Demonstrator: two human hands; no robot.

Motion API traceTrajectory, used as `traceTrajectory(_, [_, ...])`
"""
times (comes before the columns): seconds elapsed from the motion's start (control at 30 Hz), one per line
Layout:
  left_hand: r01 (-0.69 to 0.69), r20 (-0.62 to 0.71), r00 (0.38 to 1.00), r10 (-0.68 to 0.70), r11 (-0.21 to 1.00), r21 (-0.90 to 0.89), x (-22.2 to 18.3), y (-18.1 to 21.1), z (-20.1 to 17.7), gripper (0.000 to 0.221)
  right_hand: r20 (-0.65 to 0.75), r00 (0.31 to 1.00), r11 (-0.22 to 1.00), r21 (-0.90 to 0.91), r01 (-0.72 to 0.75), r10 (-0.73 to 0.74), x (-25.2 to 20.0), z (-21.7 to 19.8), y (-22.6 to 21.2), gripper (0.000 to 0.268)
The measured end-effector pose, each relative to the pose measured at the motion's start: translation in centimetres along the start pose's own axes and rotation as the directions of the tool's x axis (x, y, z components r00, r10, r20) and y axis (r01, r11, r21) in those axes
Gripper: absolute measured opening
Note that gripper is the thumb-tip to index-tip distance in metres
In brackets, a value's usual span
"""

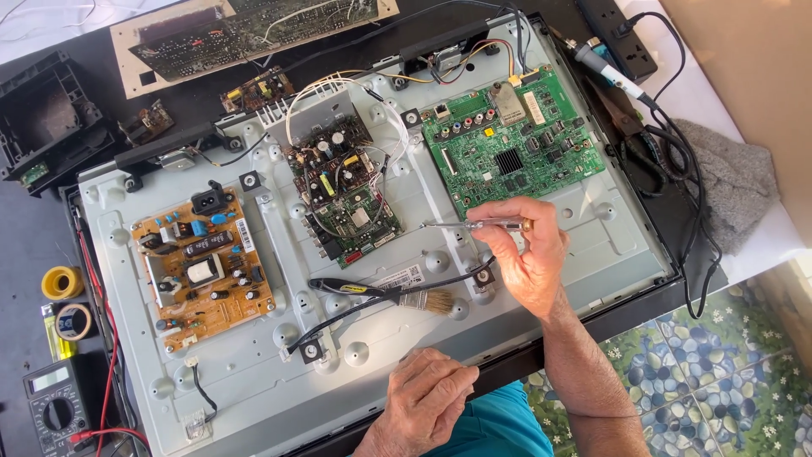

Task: Reassembling the internal components of a television by connecting cables and securing circuit boards.

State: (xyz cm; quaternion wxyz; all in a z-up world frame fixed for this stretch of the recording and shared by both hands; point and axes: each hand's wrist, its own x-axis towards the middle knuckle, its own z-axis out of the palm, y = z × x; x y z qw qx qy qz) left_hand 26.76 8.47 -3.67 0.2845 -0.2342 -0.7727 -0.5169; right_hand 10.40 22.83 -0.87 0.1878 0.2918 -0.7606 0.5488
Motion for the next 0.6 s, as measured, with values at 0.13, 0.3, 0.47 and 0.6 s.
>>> traceTrajectory(0.13, [-0.037,0.056,0.998,0.035,0.999,0.030,0.5,0.1,-0.6,0.019,0.003,1.000,1.000,0.004,-0.006,0.006,-0.1,0.0,0.2,0.027])
traceTrajectory(0.3, [-0.172,0.135,0.979,0.152,0.973,0.151,3.1,0.8,-1.8,0.022,0.012,1.000,0.999,0.036,0.008,-0.009,-0.1,0.0,0.3,0.027])
traceTrajectory(0.47, [-0.212,0.133,0.974,0.185,0.948,0.237,5.2,-0.3,-3.8,0.016,0.004,1.000,0.999,0.042,0.016,-0.016,0.0,0.0,0.4,0.028])
traceTrajectory(0.6, [0.033,0.116,0.992,-0.051,0.988,0.149,8.0,-0.9,-5.8,0.019,0.015,0.999,0.997,0.069,-0.047,0.046,-0.2,0.0,0.3,0.023])
